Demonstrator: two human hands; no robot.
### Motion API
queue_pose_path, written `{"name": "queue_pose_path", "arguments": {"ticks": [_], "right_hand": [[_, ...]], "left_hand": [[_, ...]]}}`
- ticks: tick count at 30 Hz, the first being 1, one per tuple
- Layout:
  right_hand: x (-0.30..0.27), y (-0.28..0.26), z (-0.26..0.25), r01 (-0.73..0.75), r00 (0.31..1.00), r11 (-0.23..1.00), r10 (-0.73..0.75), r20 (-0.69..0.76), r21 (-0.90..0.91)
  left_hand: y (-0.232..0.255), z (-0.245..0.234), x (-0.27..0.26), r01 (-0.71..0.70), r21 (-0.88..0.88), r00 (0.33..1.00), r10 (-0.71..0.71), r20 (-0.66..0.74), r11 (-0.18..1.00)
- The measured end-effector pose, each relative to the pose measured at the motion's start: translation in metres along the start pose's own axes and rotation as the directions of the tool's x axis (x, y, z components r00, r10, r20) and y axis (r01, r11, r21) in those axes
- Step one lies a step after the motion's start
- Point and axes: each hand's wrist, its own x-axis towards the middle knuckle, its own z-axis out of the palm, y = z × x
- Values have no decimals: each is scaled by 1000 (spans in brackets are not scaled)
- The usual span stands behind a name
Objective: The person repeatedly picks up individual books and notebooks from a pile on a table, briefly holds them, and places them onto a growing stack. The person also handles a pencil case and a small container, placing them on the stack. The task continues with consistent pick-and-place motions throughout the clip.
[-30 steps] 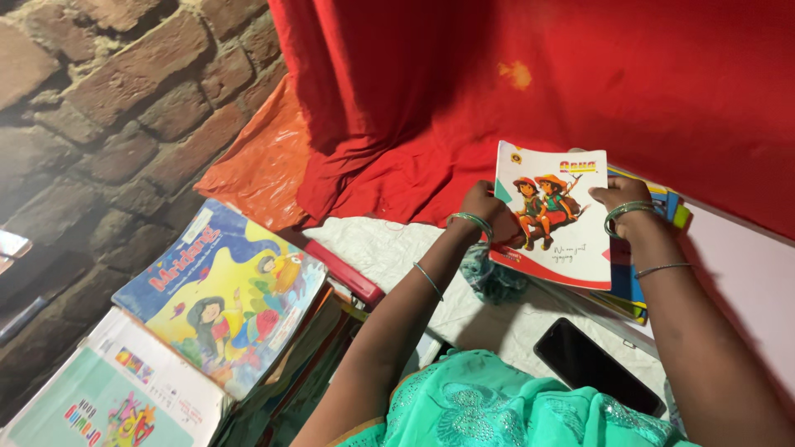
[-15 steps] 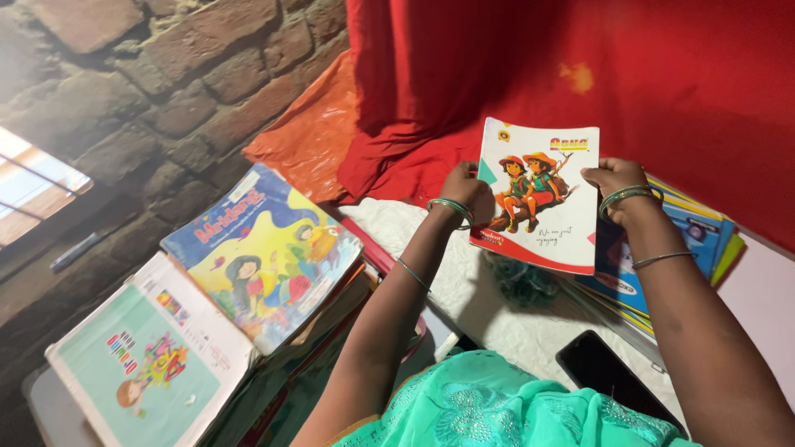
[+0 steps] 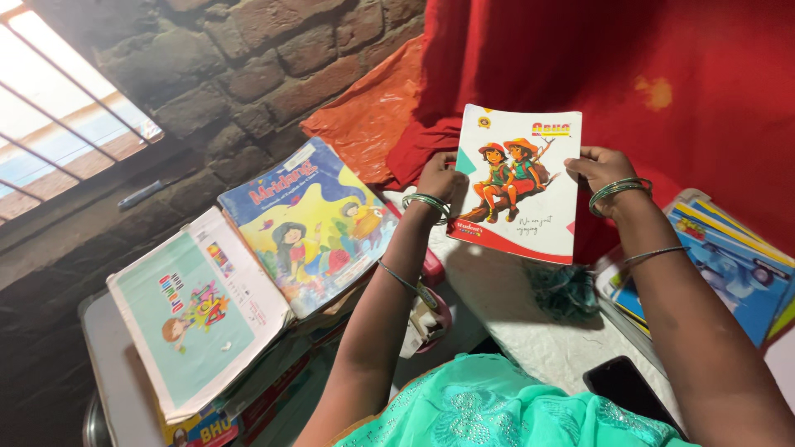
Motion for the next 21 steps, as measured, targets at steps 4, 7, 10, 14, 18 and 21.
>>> {"name": "queue_pose_path", "arguments": {"ticks": [4, 7, 10, 14, 18, 21], "right_hand": [[0, -9, 27, 55, 990, 998, -58, 129, 24], [-3, -18, 50, 58, 978, 998, -62, 199, 28], [-14, -32, 75, 33, 960, 998, -46, 275, 49], [-30, -53, 109, -21, 937, 1000, 16, 350, 9], [-37, -64, 140, -13, 889, 999, -3, 457, 32], [-37, -65, 163, -20, 867, 1000, 8, 498, 18]], "left_hand": [[-7, -37, 0, -42, -45, 998, 40, -41, 998], [-7, -62, -7, -70, -124, 996, 62, -69, 990], [3, -88, -21, -78, -128, 992, 64, -108, 989], [20, -116, -45, -85, -197, 982, 48, -185, 977], [34, -145, -67, -95, -253, 970, 32, -242, 963], [42, -167, -82, -114, -286, 962, 34, -271, 951]]}}
